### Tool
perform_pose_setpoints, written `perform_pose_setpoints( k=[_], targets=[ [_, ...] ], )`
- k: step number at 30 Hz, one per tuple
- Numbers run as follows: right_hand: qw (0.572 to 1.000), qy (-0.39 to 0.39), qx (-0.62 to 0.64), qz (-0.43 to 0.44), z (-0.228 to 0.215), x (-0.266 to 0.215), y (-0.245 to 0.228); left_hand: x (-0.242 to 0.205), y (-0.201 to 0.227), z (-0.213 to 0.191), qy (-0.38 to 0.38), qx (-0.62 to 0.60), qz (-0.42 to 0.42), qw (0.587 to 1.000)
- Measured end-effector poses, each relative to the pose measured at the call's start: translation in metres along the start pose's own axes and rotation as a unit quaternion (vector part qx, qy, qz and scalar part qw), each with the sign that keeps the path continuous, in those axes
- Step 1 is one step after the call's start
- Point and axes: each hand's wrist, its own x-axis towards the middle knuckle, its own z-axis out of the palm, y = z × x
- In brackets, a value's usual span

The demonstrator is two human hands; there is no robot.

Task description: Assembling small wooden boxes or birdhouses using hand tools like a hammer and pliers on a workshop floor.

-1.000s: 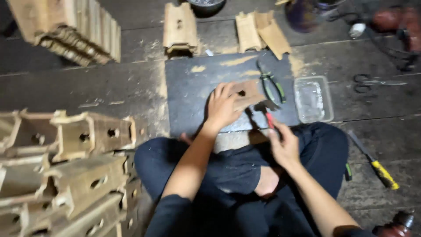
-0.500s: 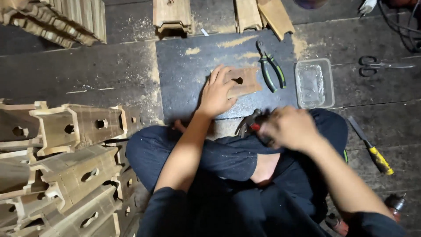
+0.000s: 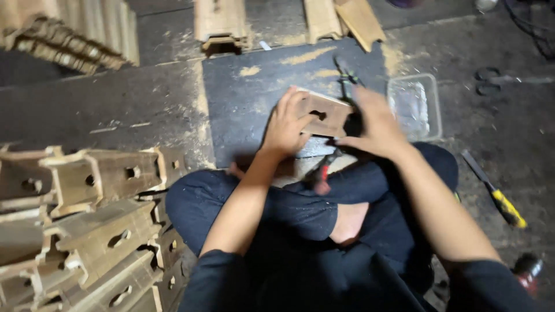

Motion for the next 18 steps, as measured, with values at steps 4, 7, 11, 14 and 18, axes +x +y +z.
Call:
perform_pose_setpoints(
  k=[4, 7, 11, 14, 18],
  targets=[
    [0.996, -0.052, 0.041, 0.053, 0.049, -0.014, 0.025, -0.005, 0.004, -0.010, 0.014, -0.010, -0.006, 1.000],
    [0.997, -0.030, 0.001, 0.066, 0.060, -0.024, 0.026, -0.014, 0.003, -0.007, 0.017, -0.011, -0.012, 1.000],
    [0.995, 0.007, 0.031, 0.093, 0.060, -0.026, 0.029, -0.007, 0.005, -0.015, -0.006, -0.044, -0.039, 0.998],
    [0.992, -0.003, 0.057, 0.111, 0.056, -0.027, 0.020, -0.008, 0.006, -0.016, -0.035, -0.044, -0.056, 0.997],
    [0.986, -0.016, 0.145, 0.077, 0.030, -0.023, 0.038, -0.004, 0.002, -0.018, -0.076, 0.017, -0.081, 0.994]
  ],
)
